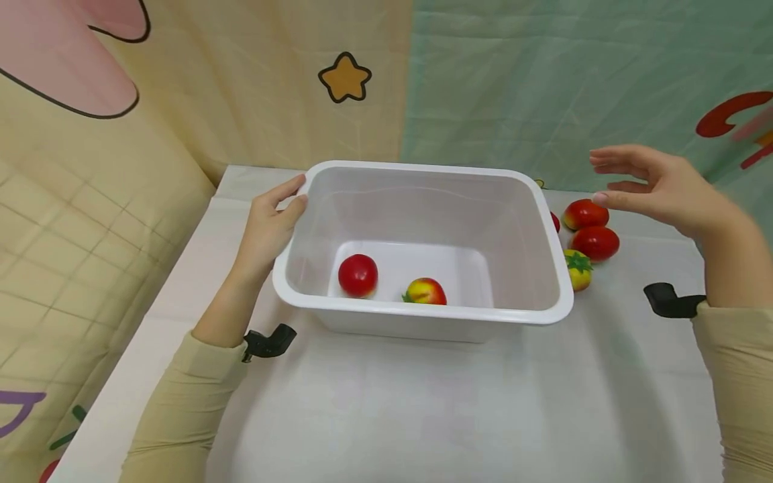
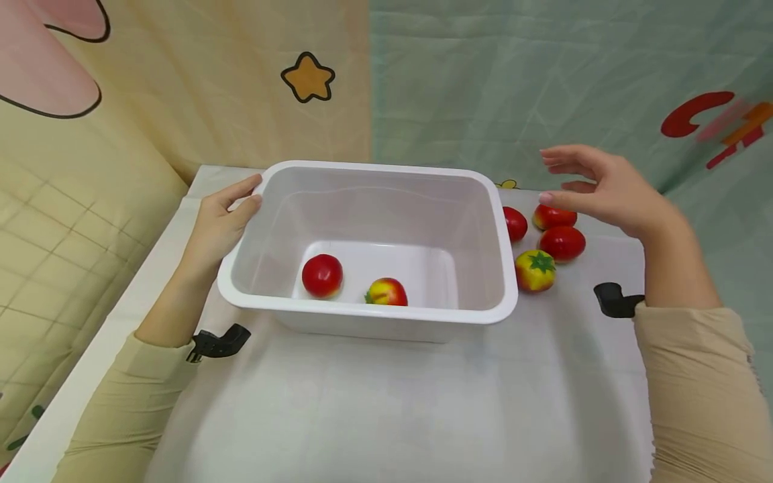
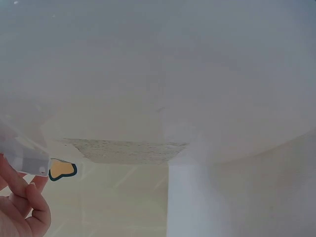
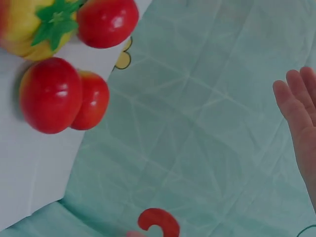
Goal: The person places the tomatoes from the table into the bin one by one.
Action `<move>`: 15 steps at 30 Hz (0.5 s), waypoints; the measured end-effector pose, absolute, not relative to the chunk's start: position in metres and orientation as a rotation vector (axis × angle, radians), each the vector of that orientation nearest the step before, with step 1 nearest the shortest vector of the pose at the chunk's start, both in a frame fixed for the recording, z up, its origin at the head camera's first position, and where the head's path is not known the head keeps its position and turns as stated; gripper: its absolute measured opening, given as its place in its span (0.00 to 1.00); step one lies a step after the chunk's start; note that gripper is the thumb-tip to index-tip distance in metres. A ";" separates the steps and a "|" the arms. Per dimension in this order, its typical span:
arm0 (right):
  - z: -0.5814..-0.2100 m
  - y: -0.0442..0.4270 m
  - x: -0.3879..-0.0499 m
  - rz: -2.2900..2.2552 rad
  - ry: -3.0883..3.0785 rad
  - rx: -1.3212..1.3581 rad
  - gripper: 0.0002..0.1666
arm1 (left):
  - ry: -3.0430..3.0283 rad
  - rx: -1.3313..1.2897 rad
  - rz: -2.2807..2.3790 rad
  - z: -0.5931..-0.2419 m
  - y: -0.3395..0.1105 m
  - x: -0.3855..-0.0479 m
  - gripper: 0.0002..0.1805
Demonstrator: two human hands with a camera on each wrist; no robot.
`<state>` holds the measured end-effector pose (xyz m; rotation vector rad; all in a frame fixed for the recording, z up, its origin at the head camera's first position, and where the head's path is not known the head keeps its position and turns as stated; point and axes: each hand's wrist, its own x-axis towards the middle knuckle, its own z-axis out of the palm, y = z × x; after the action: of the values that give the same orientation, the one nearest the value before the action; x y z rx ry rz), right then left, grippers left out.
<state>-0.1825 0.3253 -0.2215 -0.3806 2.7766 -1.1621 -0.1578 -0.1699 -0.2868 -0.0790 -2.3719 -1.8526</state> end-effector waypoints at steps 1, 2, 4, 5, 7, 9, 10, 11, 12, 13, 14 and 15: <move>-0.227 0.331 -0.179 -1.163 2.783 -0.361 0.37 | -2.371 -0.080 -1.853 -0.287 -0.170 -0.158 0.25; -0.232 0.336 -0.176 -1.167 2.791 -0.347 0.37 | -2.370 -0.078 -1.853 -0.287 -0.170 -0.158 0.25; -0.242 0.346 -0.169 -1.188 2.803 -0.323 0.37 | -2.369 -0.079 -1.854 -0.288 -0.169 -0.158 0.25; -0.247 0.351 -0.166 -1.201 2.808 -0.314 0.37 | -2.368 -0.080 -1.856 -0.288 -0.169 -0.158 0.25; -0.257 0.359 -0.162 -1.206 2.826 -0.304 0.36 | -2.365 -0.079 -1.860 -0.288 -0.169 -0.158 0.25; -0.267 0.364 -0.158 -1.190 2.844 -0.286 0.36 | -2.360 -0.075 -1.868 -0.288 -0.170 -0.159 0.25; -0.272 0.366 -0.156 -1.168 2.859 -0.274 0.37 | -2.359 -0.076 -1.869 -0.288 -0.170 -0.159 0.25; -0.277 0.368 -0.154 -1.145 2.867 -0.255 0.37 | -2.357 -0.074 -1.874 -0.288 -0.170 -0.159 0.25; -0.282 0.370 -0.152 -1.118 2.871 -0.229 0.37 | -2.356 -0.072 -1.878 -0.288 -0.170 -0.159 0.25; -0.287 0.372 -0.150 -1.100 2.872 -0.209 0.37 | -2.356 -0.071 -1.881 -0.289 -0.170 -0.159 0.25; -0.292 0.373 -0.148 -1.092 2.869 -0.188 0.37 | -2.355 -0.071 -1.885 -0.289 -0.170 -0.159 0.25; -0.297 0.375 -0.147 -1.099 2.864 -0.178 0.37 | -2.356 -0.072 -1.884 -0.289 -0.170 -0.159 0.25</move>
<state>-0.1469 0.3747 -0.2966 -0.1783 2.8639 -1.0991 -0.1589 -0.1703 -0.2892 -0.0724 -2.3560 -1.8840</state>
